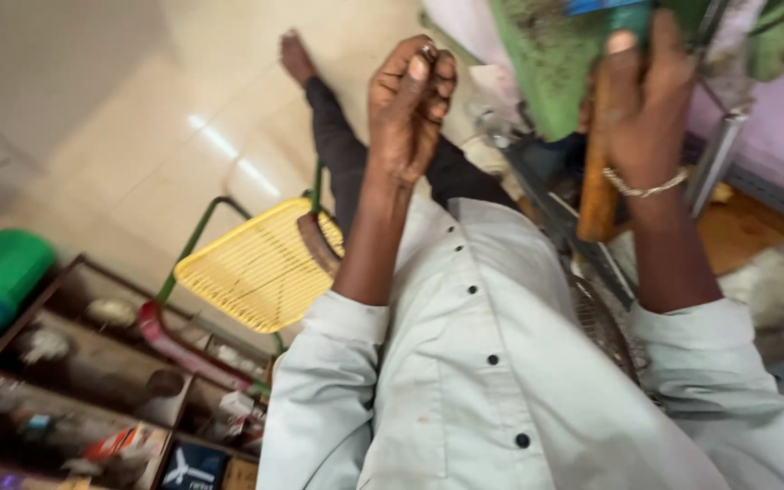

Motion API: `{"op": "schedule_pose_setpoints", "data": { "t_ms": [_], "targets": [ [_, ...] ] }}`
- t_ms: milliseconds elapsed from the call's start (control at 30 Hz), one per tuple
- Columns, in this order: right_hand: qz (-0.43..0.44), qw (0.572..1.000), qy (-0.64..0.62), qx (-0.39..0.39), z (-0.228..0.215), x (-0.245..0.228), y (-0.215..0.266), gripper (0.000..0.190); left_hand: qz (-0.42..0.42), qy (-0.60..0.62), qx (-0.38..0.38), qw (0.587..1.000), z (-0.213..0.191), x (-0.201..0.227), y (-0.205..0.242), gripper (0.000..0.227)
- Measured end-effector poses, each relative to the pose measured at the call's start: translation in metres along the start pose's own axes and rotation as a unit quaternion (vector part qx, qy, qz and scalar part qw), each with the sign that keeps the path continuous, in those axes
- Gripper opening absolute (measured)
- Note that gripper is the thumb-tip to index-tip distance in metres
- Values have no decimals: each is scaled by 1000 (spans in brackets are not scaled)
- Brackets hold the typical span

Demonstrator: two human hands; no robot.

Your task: The person uses a hammer and screwdriver to adjust and secure a circular metal part with multiple holes. They repeatedly tap the part against a workbench and use the screwdriver to manipulate small components within the holes.

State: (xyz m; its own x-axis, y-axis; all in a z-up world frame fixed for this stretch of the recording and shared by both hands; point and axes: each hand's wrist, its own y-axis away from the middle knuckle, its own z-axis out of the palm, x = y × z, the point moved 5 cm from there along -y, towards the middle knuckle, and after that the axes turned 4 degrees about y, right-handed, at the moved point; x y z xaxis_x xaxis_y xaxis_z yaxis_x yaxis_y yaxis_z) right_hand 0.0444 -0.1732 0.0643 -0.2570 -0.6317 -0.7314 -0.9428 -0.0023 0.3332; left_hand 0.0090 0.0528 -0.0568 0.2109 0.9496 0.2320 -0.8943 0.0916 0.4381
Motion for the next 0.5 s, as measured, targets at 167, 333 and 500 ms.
{"op": "schedule_pose_setpoints", "data": {
  "t_ms": [167, 333, 500],
  "targets": [
    [22, 998, 43, 30, 1, -5, -7, 34, -3, 33, 7, 999, 13, 14, 20, 30],
    [-187, 902, 366, 130, -5, -35, 1, 26, 7, 32, 42, 999, 29, 27, 32, 29],
    [-175, 960, 196, 99, -6, -56, 12, 18, 11, 40, 65, 997, 40, 26, 42, 29]
  ]
}}
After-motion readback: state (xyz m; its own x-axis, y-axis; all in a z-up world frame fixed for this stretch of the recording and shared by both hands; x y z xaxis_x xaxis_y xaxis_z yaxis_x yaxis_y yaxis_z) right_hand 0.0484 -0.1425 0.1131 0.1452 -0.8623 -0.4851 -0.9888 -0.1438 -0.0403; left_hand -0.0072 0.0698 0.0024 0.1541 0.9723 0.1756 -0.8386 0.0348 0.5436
